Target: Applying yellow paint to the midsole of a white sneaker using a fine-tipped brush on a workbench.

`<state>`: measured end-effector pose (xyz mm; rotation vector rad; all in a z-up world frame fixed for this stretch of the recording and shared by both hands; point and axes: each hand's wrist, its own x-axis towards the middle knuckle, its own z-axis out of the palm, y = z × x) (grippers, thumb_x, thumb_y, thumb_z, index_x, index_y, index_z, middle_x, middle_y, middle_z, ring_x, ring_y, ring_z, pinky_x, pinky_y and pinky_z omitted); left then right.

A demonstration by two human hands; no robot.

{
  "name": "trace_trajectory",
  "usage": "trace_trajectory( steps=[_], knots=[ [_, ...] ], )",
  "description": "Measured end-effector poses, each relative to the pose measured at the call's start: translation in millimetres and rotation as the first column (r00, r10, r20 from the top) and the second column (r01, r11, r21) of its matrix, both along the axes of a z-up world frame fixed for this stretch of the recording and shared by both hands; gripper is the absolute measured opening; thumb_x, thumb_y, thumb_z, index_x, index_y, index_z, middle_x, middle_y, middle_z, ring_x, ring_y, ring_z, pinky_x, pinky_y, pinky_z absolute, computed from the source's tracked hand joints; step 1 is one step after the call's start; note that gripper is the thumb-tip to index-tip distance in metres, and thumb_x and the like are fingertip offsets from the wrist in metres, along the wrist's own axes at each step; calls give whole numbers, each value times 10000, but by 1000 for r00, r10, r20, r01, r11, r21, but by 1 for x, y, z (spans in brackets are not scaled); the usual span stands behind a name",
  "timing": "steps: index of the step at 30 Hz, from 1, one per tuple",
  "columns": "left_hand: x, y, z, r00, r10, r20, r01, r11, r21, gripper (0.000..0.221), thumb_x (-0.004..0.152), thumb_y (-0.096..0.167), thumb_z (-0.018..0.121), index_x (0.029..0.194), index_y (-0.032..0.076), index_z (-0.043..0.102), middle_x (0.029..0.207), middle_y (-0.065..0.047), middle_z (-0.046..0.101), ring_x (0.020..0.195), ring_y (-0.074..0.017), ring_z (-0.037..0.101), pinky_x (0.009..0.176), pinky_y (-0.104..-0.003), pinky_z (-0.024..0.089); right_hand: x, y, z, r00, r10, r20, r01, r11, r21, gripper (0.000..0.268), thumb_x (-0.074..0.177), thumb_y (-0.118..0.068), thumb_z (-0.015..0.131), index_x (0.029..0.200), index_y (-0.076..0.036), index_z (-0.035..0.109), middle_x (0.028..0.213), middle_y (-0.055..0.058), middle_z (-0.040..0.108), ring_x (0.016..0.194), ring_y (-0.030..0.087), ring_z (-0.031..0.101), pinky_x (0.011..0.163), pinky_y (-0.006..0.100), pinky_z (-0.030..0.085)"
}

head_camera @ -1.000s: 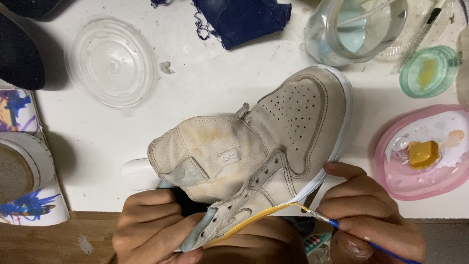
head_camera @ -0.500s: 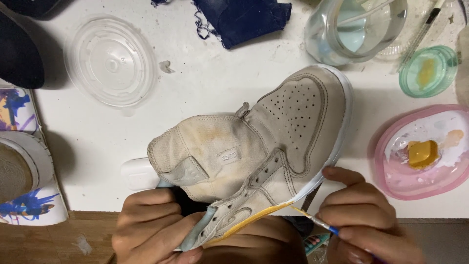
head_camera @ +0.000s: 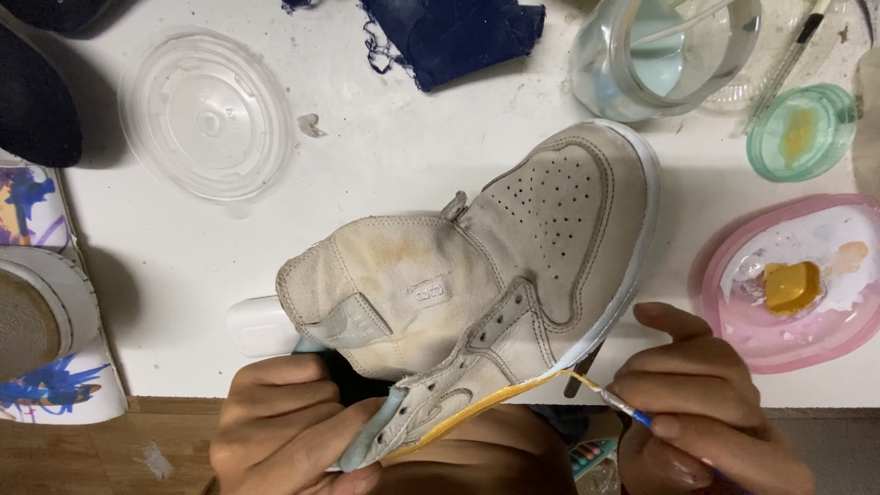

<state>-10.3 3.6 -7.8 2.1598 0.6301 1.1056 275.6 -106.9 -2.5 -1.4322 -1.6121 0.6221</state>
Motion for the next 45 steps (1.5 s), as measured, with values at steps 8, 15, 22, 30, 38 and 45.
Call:
trace_trajectory(
  steps=[8, 15, 22, 30, 38, 45],
  knots=[
    [4, -3, -2, 998, 56, 29, -56, 998, 7, 388, 952, 255, 538, 755, -53, 664, 526, -48, 505, 382, -131, 439, 448, -297, 305, -11, 11, -19, 1000, -11, 1, 10, 984, 178, 216, 1080, -262, 385, 972, -89, 457, 856, 103, 654, 769, 214, 654, 1006, 573, 659],
    [4, -2, -2, 998, 56, 32, -57, 998, 3, 361, 940, 229, 542, 753, -56, 661, 526, -41, 480, 389, -128, 438, 451, -290, 324, 2, 8, -19, 995, 90, 41, -95, 983, 154, 241, 1045, -249, 374, 944, -57, 478, 870, 141, 675, 782, 230, 675, 994, 590, 662],
    [2, -2, 1, 999, 45, -11, -45, 999, -8, 390, 963, 250, 523, 757, -49, 666, 521, -39, 477, 385, -132, 429, 451, -292, 317, -5, -3, -17, 1000, -7, -20, 10, 988, 155, 151, 966, -252, 543, 983, -120, 470, 915, 97, 693, 803, 210, 681, 1021, 568, 659],
    [4, 0, 2, 999, 42, -8, -42, 999, 5, 402, 975, 248, 505, 753, -48, 661, 527, -40, 466, 390, -129, 413, 455, -291, 317, -4, -3, -17, 999, 6, 42, -13, 986, 165, 241, 965, -322, 496, 858, -108, 467, 859, 89, 700, 774, 208, 682, 974, 568, 649],
    [7, 2, 9, 996, 58, -61, -59, 998, -14, 445, 982, 248, 461, 703, -20, 680, 504, -27, 356, 378, -125, 320, 446, -290, 252, -7, -9, -11, 998, -38, 53, 31, 991, 127, 188, 968, -284, 509, 927, -104, 472, 884, 93, 688, 810, 213, 666, 999, 566, 657],
    [9, 0, 9, 993, 90, -76, -91, 996, -6, 464, 982, 262, 455, 688, -14, 683, 487, -21, 333, 367, -116, 307, 442, -293, 226, -2, -5, -11, 997, 34, 66, -42, 991, 127, 128, 948, -207, 522, 972, -90, 478, 925, 114, 695, 827, 244, 691, 1021, 582, 648]
  ],
)
